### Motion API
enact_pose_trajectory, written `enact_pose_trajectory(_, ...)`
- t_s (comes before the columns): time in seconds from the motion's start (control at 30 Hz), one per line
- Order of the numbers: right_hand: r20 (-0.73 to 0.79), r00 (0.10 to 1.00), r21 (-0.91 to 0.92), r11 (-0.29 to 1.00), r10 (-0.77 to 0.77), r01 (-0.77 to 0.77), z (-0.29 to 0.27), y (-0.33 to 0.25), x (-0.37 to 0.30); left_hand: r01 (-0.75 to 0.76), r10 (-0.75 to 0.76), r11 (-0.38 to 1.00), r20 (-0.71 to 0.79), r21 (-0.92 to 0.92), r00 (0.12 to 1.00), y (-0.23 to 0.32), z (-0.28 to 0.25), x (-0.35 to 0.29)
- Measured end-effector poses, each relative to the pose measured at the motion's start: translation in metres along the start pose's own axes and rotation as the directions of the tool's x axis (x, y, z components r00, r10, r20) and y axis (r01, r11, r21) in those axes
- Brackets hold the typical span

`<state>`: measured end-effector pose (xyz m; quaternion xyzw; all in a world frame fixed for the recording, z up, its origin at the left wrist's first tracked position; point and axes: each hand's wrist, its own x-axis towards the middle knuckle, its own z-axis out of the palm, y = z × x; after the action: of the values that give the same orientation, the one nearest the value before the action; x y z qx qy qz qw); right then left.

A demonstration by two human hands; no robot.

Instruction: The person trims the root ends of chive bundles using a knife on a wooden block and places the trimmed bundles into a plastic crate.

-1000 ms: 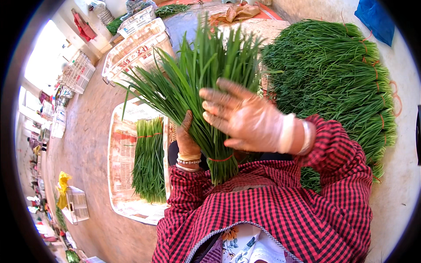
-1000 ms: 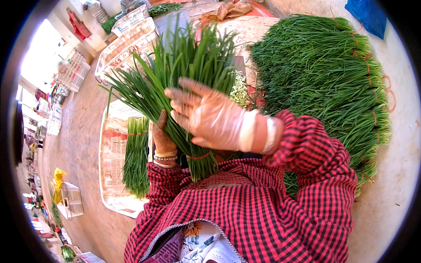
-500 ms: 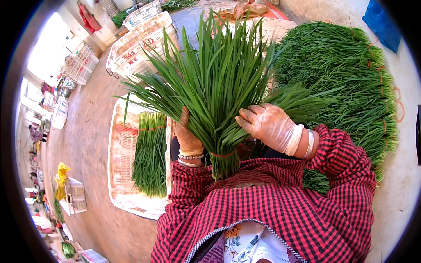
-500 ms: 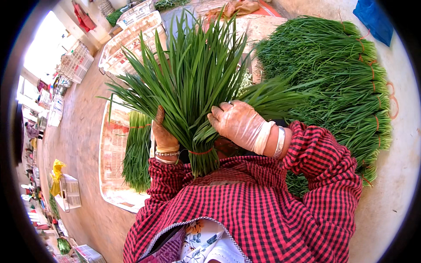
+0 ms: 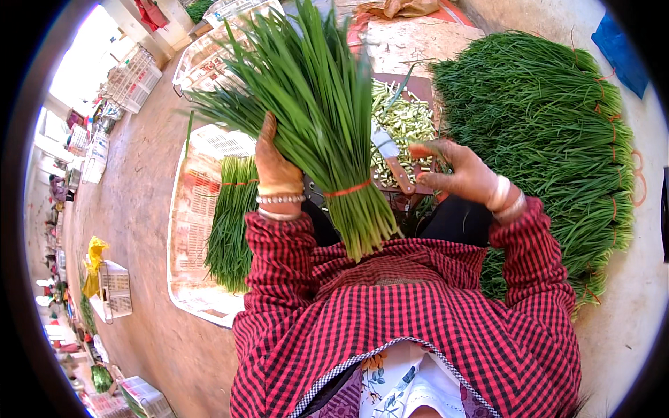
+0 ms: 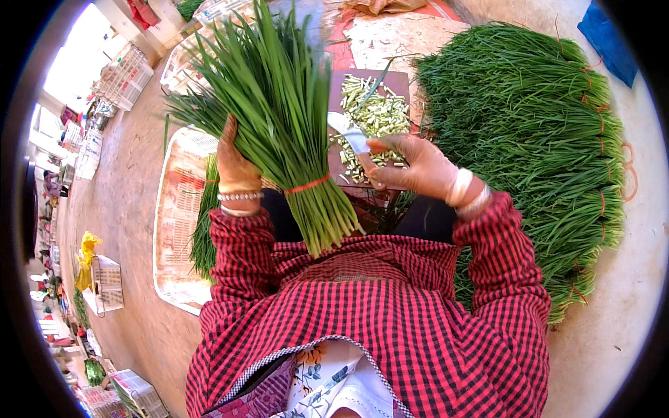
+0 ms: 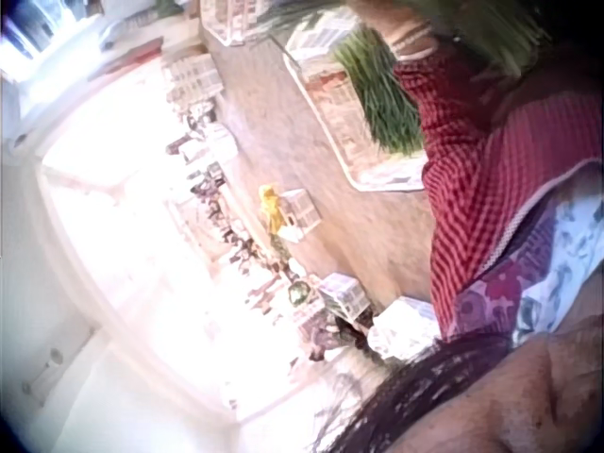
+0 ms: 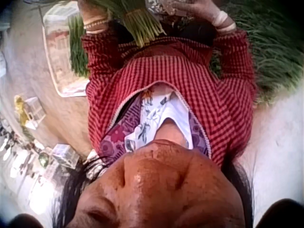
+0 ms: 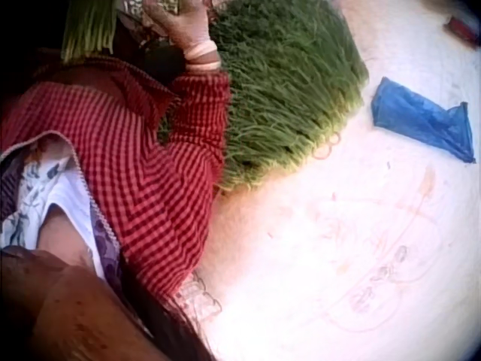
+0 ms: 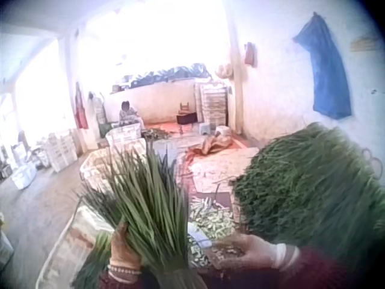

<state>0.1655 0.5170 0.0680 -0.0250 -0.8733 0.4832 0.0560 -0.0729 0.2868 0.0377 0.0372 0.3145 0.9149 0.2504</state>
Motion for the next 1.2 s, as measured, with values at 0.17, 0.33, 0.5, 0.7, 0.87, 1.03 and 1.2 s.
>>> enact_pose_trajectory(0.17,0.089,0.987,0.758,0.634,0.136,-0.155,0.015,0.086,0.003,0.146,-0.147,0.986,0.002,-0.084,0.989,0.0,0.027,0.027)
enact_pose_trajectory(0.33,-0.18,0.88,0.844,0.529,0.44,-0.092,0.056,0.138,-0.018,0.169,-0.178,0.981,-0.102,-0.091,0.979,-0.012,0.019,0.028)
enact_pose_trajectory(0.5,-0.221,0.877,0.727,0.671,0.426,-0.143,0.03,0.14,-0.035,0.174,-0.178,0.983,-0.074,-0.059,0.981,-0.013,-0.003,0.032)
enact_pose_trajectory(0.7,-0.215,0.977,0.32,0.945,0.001,0.07,0.094,0.039,0.025,0.176,-0.178,0.984,0.134,0.025,0.975,-0.047,0.042,0.025)
enact_pose_trajectory(0.87,0.073,0.959,0.924,0.343,0.274,-0.168,0.09,0.036,0.015,0.091,-0.132,0.959,0.139,0.267,0.982,-0.045,0.021,0.014)
enact_pose_trajectory(1.03,0.197,0.928,0.966,0.098,0.316,-0.238,0.08,0.041,-0.002,0.458,-0.529,0.745,0.012,0.484,0.848,-0.046,-0.076,-0.006)
enact_pose_trajectory(1.2,0.298,0.925,0.951,0.012,0.238,-0.309,0.082,0.018,-0.003,0.612,-0.714,0.697,0.275,0.374,0.644,-0.096,-0.086,-0.05)
